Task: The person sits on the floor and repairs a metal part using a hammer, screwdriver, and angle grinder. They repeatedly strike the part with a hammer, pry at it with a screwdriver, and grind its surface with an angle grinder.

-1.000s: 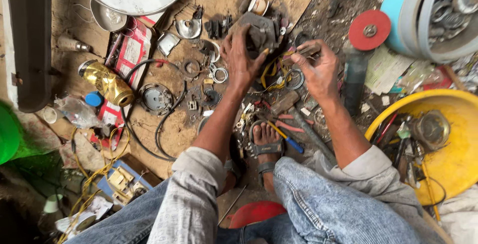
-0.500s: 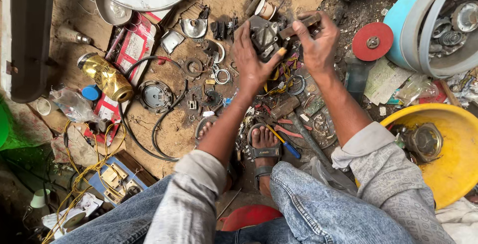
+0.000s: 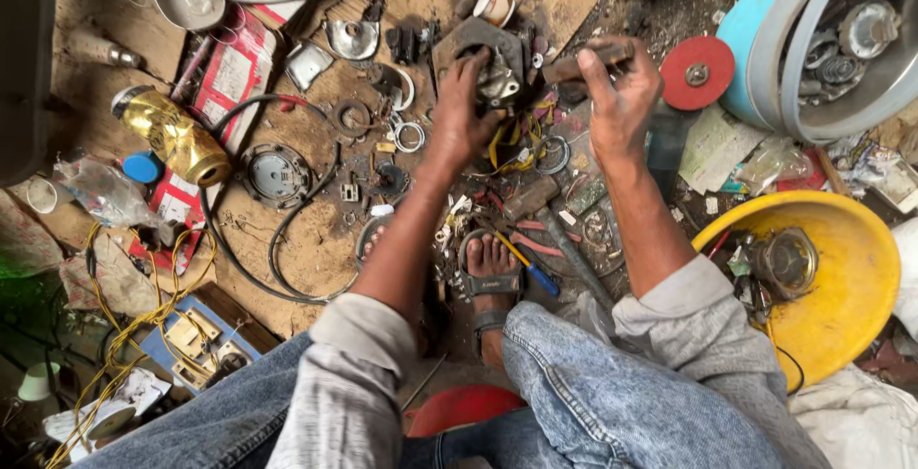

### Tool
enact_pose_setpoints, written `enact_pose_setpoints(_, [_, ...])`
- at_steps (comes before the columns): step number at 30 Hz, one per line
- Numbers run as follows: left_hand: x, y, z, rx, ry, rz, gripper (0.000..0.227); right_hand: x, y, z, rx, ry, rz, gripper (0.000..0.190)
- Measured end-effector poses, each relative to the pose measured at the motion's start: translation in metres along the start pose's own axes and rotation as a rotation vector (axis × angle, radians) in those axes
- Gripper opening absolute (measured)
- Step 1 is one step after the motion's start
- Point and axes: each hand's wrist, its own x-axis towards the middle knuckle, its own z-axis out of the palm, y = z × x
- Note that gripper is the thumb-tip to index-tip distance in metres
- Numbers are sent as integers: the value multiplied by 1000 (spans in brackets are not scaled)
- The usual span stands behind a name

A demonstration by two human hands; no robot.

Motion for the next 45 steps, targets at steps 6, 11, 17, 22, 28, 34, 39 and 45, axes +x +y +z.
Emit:
enact_pose_setpoints(6, [14, 8, -44, 316, -202, 43, 87, 11, 17, 11, 69, -92, 6, 24])
enact_pose_setpoints(11, [16, 25, -50, 453, -291, -34, 93, 16, 27, 21, 87, -103, -1, 22])
enact_pose_setpoints(17, [8, 18, -33, 401, -173, 40, 95, 13, 23, 21, 77, -161, 14, 27])
enact_pose_setpoints(22, [15, 2, -33, 415, -279, -89, 90, 12, 16, 20, 51, -186, 24, 29])
enact_pose_setpoints(28, [14, -1, -39, 457, -201, -41, 90, 14, 9, 32, 62, -183, 27, 36])
enact_pose_setpoints(34, [4, 5, -40, 560, -182, 79, 97, 9, 17, 35, 4, -210, 3, 26])
enact_pose_setpoints(39, [2, 13, -30, 618, -169, 61, 114, 1, 25, 37, -39, -204, -27, 24])
enact_pose_setpoints(45, [2, 10, -9, 558, -51, 86, 99, 3, 27, 41, -34, -162, -14, 28])
